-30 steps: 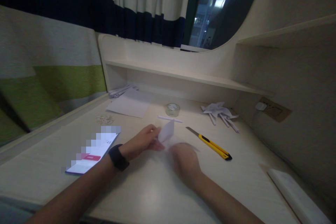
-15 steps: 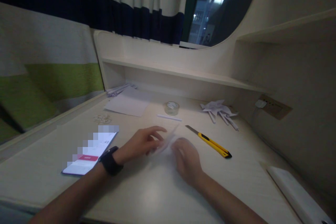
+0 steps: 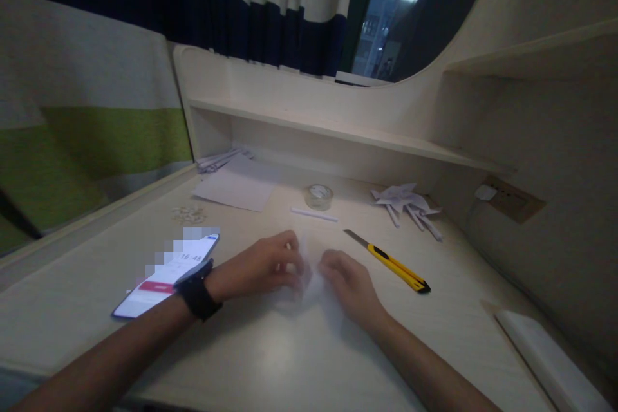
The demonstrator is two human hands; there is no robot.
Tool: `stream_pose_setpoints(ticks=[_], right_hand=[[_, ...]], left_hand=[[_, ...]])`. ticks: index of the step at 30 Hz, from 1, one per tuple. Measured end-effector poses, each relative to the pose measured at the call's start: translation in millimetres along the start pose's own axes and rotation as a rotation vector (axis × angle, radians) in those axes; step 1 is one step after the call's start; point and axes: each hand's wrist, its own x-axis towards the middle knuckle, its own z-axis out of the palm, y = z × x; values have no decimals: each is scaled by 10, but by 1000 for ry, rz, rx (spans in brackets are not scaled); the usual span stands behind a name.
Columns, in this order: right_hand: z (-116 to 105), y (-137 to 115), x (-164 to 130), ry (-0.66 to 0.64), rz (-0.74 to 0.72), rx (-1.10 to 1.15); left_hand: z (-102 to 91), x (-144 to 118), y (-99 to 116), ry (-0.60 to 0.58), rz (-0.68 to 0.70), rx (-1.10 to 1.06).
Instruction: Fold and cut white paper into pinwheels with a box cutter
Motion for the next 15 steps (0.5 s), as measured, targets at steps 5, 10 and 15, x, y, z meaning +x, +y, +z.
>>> stream_pose_setpoints(ticks=[5, 10, 15], right_hand=[[-113, 138, 60, -216, 166, 151], [-294, 146, 126, -374, 282, 305], [-357, 163, 148, -446, 273, 240]], left_hand=[[36, 90, -2, 15, 31, 31], [53, 151, -20, -105, -1, -1], [55, 186, -13, -169, -47, -8]])
